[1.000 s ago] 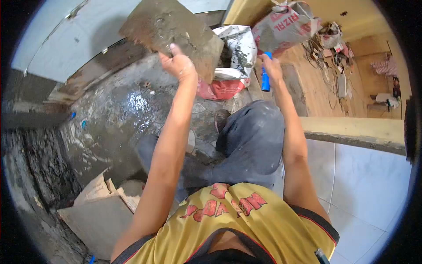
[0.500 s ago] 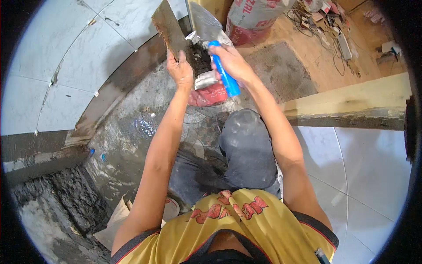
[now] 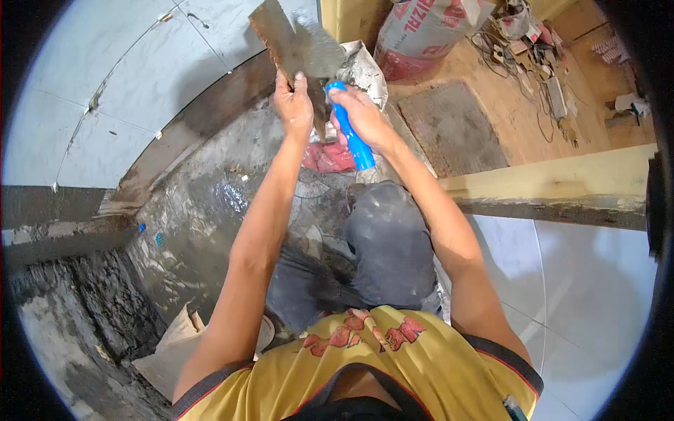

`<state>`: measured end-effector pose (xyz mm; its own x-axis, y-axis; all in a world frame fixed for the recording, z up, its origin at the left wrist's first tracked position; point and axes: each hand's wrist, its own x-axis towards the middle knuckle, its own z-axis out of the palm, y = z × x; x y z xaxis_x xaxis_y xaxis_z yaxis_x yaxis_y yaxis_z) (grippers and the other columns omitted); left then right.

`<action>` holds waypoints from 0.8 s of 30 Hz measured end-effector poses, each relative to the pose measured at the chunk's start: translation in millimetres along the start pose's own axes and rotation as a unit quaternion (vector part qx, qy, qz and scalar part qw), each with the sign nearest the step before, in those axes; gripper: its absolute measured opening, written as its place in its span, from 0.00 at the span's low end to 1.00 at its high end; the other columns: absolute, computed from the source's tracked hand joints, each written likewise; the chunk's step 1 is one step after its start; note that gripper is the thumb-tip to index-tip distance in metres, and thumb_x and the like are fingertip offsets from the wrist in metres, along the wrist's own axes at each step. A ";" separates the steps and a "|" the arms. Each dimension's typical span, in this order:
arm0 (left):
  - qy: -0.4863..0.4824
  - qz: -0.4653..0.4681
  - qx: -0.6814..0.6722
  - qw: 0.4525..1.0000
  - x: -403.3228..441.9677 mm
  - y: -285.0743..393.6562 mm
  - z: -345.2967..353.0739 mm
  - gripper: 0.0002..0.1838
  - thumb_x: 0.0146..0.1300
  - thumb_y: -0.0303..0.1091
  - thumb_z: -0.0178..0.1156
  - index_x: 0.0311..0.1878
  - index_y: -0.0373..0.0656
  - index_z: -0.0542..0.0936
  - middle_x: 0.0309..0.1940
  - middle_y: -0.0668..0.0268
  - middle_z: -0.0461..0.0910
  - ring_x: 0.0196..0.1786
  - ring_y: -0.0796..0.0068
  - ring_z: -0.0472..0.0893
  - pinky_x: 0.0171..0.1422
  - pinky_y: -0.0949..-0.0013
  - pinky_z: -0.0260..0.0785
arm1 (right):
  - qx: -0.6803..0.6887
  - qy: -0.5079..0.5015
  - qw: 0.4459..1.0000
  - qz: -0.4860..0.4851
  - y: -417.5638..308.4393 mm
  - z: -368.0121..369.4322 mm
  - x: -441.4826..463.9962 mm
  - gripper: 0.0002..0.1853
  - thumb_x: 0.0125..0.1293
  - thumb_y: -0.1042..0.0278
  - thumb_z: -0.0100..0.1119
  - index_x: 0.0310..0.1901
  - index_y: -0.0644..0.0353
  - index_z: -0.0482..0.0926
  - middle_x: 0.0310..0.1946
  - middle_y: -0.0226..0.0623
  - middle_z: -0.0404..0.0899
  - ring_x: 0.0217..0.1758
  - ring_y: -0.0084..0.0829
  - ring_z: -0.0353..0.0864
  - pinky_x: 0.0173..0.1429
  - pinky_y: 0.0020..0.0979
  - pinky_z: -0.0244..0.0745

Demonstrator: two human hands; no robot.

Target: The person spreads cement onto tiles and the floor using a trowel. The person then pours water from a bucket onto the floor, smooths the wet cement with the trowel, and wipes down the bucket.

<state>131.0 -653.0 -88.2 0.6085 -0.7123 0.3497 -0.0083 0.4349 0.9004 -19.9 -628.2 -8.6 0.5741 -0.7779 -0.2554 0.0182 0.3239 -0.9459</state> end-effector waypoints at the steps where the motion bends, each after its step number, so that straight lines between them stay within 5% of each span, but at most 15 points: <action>1: 0.004 -0.019 -0.027 0.999 -1.6 0.0 1.1 0.18 0.68 0.25 0.53 0.60 0.37 0.74 0.50 0.66 0.80 0.51 0.77 0.77 0.59 0.70 0.67 | -0.040 0.000 0.999 -0.002 6.9 -2.6 1.7 0.17 0.71 0.51 0.49 0.41 0.60 0.70 0.22 0.32 0.73 0.16 0.26 0.72 0.18 0.29 0.68; 3: 0.019 -0.048 -0.082 0.995 -0.2 5.8 1.9 0.18 0.69 0.25 0.53 0.61 0.37 0.74 0.50 0.66 0.80 0.51 0.77 0.76 0.59 0.70 0.67 | -0.122 -0.008 0.992 -0.010 35.6 -9.5 14.8 0.18 0.71 0.49 0.49 0.41 0.58 0.69 0.20 0.31 0.72 0.15 0.24 0.71 0.17 0.28 0.68; 6: 0.041 -0.014 0.015 0.999 0.6 -3.5 -8.9 0.21 0.69 0.25 0.54 0.64 0.37 0.71 0.54 0.66 0.79 0.52 0.76 0.76 0.60 0.71 0.67 | -0.230 0.060 0.970 0.045 49.0 -16.9 13.6 0.18 0.71 0.49 0.50 0.42 0.59 0.70 0.20 0.31 0.72 0.15 0.25 0.71 0.18 0.29 0.68; 11: 0.083 0.009 -0.026 0.996 -3.8 1.1 -0.6 0.19 0.66 0.27 0.56 0.60 0.38 0.75 0.47 0.64 0.82 0.48 0.76 0.76 0.57 0.69 0.68 | -0.187 0.066 0.978 0.069 51.7 -9.5 18.6 0.20 0.70 0.47 0.51 0.40 0.60 0.74 0.21 0.35 0.75 0.14 0.27 0.73 0.17 0.29 0.69; 13: 0.071 0.003 0.040 0.997 -12.7 25.2 -12.9 0.18 0.67 0.28 0.56 0.59 0.36 0.75 0.46 0.65 0.82 0.47 0.76 0.76 0.56 0.69 0.68 | -0.441 0.090 0.889 0.081 100.5 -53.0 55.7 0.31 0.66 0.39 0.49 0.46 0.66 0.78 0.33 0.54 0.83 0.39 0.51 0.84 0.48 0.45 0.77; 14: 0.100 0.001 0.030 0.995 -20.5 37.1 -18.6 0.17 0.67 0.28 0.55 0.58 0.35 0.76 0.45 0.65 0.82 0.46 0.77 0.76 0.56 0.70 0.68 | -0.539 0.131 0.830 -0.061 123.5 -68.1 58.5 0.27 0.69 0.43 0.48 0.41 0.67 0.77 0.23 0.46 0.79 0.24 0.35 0.82 0.30 0.38 0.75; 17: 0.185 -0.031 -0.104 0.977 -32.9 52.6 -36.7 0.12 0.68 0.29 0.55 0.52 0.33 0.77 0.43 0.65 0.82 0.46 0.79 0.76 0.56 0.70 0.68 | -0.322 0.157 0.932 -0.051 60.2 -38.9 30.2 0.19 0.69 0.53 0.54 0.42 0.65 0.73 0.19 0.36 0.73 0.22 0.27 0.78 0.25 0.31 0.73; 20: 0.276 -0.081 -0.206 0.935 -59.8 37.4 -81.7 0.14 0.68 0.30 0.55 0.55 0.37 0.74 0.50 0.64 0.79 0.49 0.74 0.77 0.57 0.64 0.71 | -0.305 0.196 0.914 -0.180 71.5 -45.5 40.9 0.14 0.68 0.59 0.53 0.44 0.63 0.70 0.21 0.34 0.73 0.20 0.27 0.77 0.23 0.31 0.72; 21: 0.319 -0.115 -0.298 0.892 -61.1 50.2 -93.3 0.16 0.69 0.30 0.55 0.58 0.39 0.72 0.53 0.63 0.77 0.51 0.70 0.77 0.58 0.61 0.72 | -0.442 0.205 0.842 -0.232 112.9 -85.6 70.0 0.17 0.66 0.58 0.55 0.46 0.64 0.70 0.24 0.38 0.75 0.22 0.28 0.78 0.26 0.35 0.74; 22: 0.334 -0.093 -0.341 0.874 -62.1 65.7 -108.1 0.18 0.69 0.31 0.55 0.60 0.41 0.70 0.56 0.62 0.75 0.53 0.67 0.77 0.58 0.59 0.72 | -0.552 0.157 0.814 -0.085 89.7 -73.6 58.0 0.28 0.63 0.55 0.57 0.56 0.70 0.68 0.35 0.62 0.80 0.44 0.59 0.81 0.50 0.50 0.75; 24: 0.348 -0.074 -0.372 0.857 -76.1 74.7 -152.8 0.20 0.70 0.34 0.54 0.63 0.43 0.67 0.59 0.61 0.73 0.57 0.63 0.76 0.60 0.57 0.73 | -0.536 0.127 0.830 -0.086 116.3 -100.2 77.0 0.32 0.62 0.53 0.58 0.61 0.70 0.68 0.41 0.66 0.79 0.50 0.58 0.80 0.57 0.50 0.72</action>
<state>205.3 -482.2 -87.1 0.8875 -0.4017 -0.2256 0.4607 0.7836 0.4168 -55.7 -704.4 -158.3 0.4456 -0.8952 -0.0027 -0.7349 -0.3641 -0.5722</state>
